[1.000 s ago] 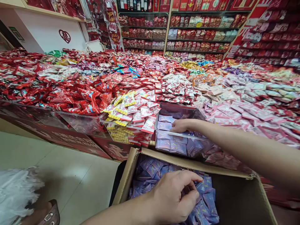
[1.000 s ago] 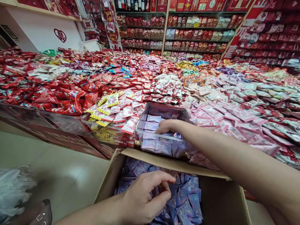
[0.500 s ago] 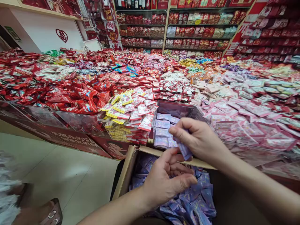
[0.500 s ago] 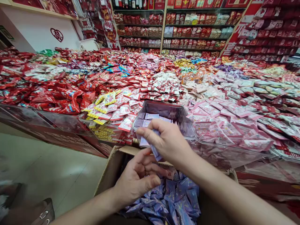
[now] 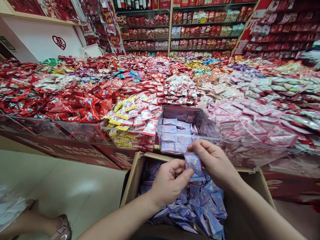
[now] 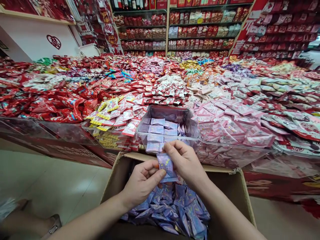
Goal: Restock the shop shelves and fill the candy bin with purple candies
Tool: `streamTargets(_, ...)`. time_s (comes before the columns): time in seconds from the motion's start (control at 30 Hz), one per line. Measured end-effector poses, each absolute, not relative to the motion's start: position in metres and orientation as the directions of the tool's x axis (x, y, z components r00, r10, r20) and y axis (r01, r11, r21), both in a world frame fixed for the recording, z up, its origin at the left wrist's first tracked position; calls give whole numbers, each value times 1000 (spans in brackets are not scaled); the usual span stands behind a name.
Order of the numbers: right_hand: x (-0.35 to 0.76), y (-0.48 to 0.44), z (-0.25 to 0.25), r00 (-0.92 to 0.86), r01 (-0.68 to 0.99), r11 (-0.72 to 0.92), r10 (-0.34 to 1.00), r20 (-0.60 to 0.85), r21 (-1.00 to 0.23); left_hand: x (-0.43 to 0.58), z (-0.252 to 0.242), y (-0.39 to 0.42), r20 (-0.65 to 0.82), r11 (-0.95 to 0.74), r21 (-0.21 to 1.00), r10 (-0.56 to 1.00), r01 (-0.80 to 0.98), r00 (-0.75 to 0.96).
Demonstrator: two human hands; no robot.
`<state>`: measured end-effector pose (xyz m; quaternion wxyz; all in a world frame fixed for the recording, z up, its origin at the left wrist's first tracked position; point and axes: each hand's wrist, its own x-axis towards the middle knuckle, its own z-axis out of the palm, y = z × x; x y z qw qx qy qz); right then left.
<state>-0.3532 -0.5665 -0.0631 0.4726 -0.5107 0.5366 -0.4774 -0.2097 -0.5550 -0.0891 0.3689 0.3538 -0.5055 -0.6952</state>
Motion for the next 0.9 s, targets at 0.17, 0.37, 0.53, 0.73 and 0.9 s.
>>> streamTargets(0.17, -365, -548, -75, 85, -95, 50, -995, -58, -994, -211, -91, -554, -120, -249, 940, -880, 232, -459)
streamTargets(0.37, -384, -544, -43, 29, -465, -213, -974, 225, -860, -216, -98, -549, -133, -299, 929, -819, 219, -558)
streamTargets(0.53, -394, -616, 4, -98, -698, -224, -911, 400, -680, -213, -100, -545, -127, -109, 992, -795, -66, -593)
streamTargets(0.73, -360, -710, -34, 402, -783, -241, -899, -171, -574, -208, -98, -545, -40, 125, 966, -794, -227, -606)
streamTargets(0.9, -333, -720, -61, 555, -793, -310, -723, -412, -525, -205, -100, -548, -13, 252, 920, -745, -299, -666)
